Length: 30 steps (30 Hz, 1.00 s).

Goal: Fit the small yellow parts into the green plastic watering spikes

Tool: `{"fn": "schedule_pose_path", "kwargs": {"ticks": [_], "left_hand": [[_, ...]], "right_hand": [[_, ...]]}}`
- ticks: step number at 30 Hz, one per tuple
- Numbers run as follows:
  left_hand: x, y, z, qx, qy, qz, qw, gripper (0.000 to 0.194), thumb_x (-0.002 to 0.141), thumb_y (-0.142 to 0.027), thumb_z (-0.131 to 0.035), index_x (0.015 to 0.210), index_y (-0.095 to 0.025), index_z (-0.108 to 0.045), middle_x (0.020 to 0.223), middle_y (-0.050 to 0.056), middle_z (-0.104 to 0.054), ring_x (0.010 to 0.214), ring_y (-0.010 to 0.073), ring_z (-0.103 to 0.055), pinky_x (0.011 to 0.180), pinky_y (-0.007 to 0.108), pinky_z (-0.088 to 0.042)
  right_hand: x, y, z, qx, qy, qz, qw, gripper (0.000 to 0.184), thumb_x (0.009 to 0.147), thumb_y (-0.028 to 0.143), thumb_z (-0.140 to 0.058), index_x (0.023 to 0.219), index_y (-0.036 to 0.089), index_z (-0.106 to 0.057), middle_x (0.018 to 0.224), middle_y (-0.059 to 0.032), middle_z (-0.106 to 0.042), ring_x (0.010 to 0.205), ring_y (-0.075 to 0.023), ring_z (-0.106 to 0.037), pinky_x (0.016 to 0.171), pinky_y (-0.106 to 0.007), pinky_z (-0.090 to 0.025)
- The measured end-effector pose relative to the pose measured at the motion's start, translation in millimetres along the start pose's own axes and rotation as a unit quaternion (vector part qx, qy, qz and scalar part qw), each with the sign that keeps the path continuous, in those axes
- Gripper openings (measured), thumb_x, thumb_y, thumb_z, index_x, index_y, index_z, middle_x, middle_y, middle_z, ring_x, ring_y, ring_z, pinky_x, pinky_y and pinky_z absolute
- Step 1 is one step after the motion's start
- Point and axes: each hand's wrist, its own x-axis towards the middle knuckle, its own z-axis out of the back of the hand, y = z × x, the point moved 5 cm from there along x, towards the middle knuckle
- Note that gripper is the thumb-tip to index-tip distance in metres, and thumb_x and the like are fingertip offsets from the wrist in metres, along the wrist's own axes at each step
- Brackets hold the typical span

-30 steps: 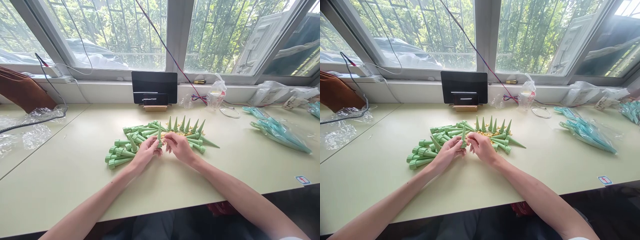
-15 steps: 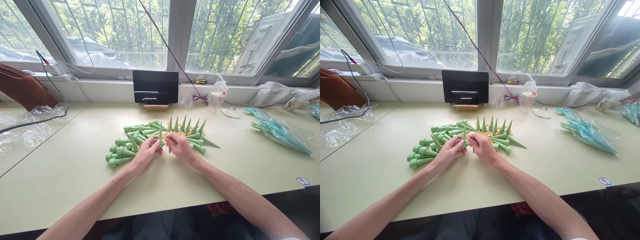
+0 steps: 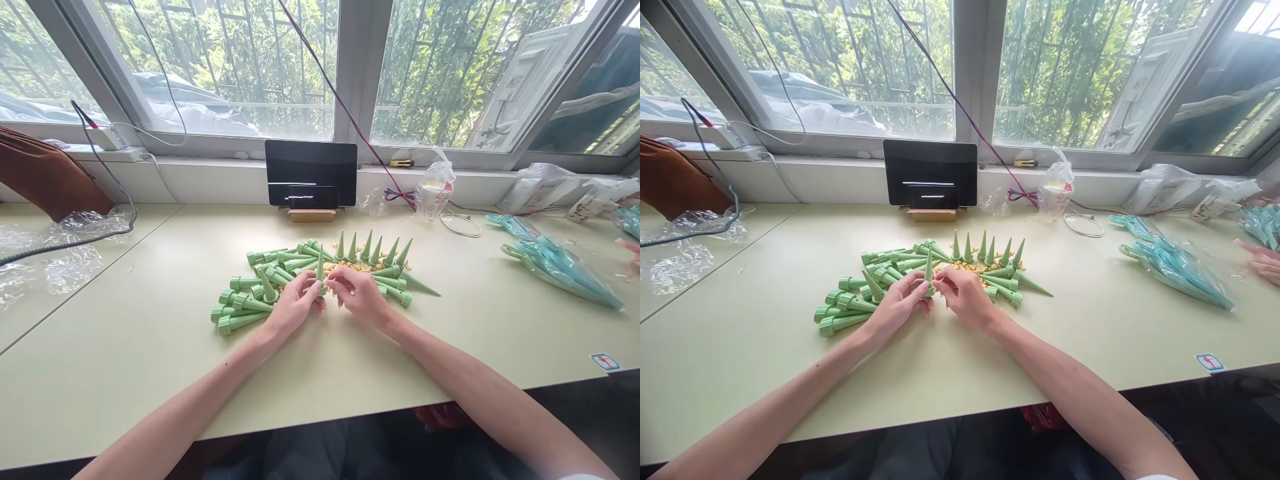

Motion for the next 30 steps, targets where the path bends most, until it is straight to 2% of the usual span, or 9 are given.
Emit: {"fn": "schedule_pose_path", "kwargs": {"ticks": [12,19,30], "left_hand": [[-1.2,-1.3,0.1,0.055,-0.006,-0.020,0.998,0.031,0.091,-0.042,-0.056,0.108,-0.017,-0.060,0.106,0.007,-0.064,0.059,0.0109,-0.060,0.060,0.028,-0.052],[-1.4,-0.9,0.3,0.068,-0.007,-0.018,0.997,0.029,0.092,-0.042,-0.055,0.107,-0.017,-0.058,0.100,0.006,-0.064,0.059,0.0116,-0.060,0.060,0.028,-0.053],[-2.7,-1.7,0.7,0.094,-0.005,-0.030,0.995,0.029,0.090,-0.042,-0.058,0.105,-0.018,-0.056,0.099,0.007,-0.065,0.052,0.0095,-0.057,0.050,0.025,-0.050]], "right_hand": [[-1.1,-0.9,-1.7,0.002,0.021,-0.016,1.000,0.012,0.096,0.031,-0.055,0.094,0.020,-0.059,0.065,0.0021,-0.061,0.050,-0.0127,-0.057,0.054,-0.026,-0.046],[-1.1,0.0,-1.7,0.006,0.026,-0.015,1.000,0.013,0.096,0.032,-0.055,0.096,0.020,-0.059,0.066,0.0021,-0.061,0.050,-0.0124,-0.057,0.056,-0.026,-0.047],[-1.6,-0.9,-1.1,-0.010,0.008,-0.002,1.000,0.012,0.097,0.030,-0.052,0.097,0.020,-0.059,0.065,0.0023,-0.059,0.050,-0.0114,-0.055,0.055,-0.024,-0.046]]}}
